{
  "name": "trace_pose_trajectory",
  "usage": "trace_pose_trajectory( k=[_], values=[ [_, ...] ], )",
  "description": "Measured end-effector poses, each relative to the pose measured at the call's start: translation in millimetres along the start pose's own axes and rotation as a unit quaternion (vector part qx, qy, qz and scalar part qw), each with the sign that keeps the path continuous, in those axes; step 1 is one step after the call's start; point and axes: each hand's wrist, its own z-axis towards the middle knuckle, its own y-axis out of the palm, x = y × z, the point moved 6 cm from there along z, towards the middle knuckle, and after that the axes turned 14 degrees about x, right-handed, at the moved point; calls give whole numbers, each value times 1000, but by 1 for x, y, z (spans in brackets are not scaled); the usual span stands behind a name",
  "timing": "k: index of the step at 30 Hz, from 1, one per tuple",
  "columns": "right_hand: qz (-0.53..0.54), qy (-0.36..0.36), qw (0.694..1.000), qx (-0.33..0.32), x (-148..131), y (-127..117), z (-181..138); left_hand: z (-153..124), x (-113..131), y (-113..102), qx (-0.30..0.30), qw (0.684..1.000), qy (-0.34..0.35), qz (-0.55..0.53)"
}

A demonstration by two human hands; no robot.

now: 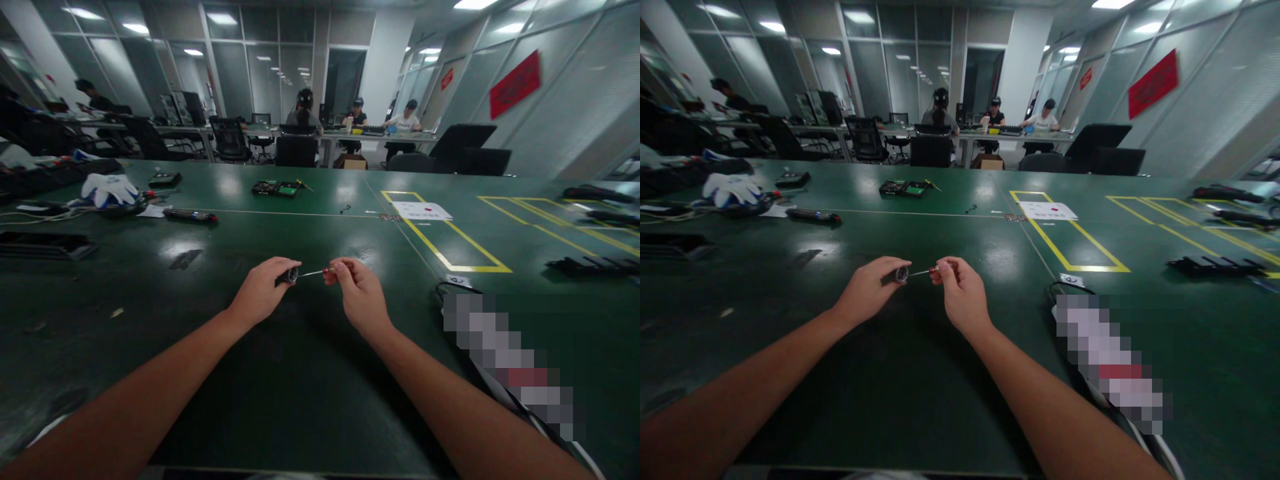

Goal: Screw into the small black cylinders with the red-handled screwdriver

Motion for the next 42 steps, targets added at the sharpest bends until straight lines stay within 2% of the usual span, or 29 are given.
trace_pose_trajectory(
  k=[22,42],
  values=[
    [-13,4,1000,15,0,-1,-1,0,0,0,-3,1000,9,24],
    [-1,16,1000,5,3,2,-2,-1,-4,0,4,1000,-18,3]
  ],
)
